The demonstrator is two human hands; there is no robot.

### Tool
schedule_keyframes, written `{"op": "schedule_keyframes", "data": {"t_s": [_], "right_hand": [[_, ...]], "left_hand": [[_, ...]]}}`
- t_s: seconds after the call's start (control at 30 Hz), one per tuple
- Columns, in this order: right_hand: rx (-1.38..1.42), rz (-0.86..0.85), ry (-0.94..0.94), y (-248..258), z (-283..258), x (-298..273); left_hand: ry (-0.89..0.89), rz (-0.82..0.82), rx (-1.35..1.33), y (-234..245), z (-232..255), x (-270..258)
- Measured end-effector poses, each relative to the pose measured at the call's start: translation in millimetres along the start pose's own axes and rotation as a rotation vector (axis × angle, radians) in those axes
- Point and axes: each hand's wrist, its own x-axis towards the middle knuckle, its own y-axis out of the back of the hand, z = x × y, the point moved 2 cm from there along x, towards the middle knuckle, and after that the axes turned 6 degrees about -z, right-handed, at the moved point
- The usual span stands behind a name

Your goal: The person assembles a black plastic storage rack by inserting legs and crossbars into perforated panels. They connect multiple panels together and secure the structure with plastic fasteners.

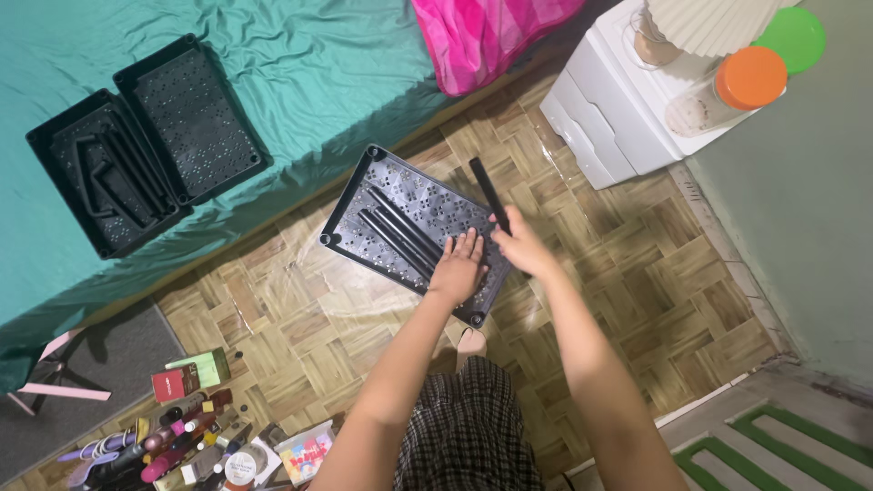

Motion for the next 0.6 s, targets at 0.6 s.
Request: {"op": "schedule_keyframes", "data": {"t_s": [0.6], "right_hand": [[-0.608,0.036,0.124,-91.6,-22.5,-15.4]], "left_hand": [[0.445,0.417,-0.486,92.8,-25.1,-160.4]]}}
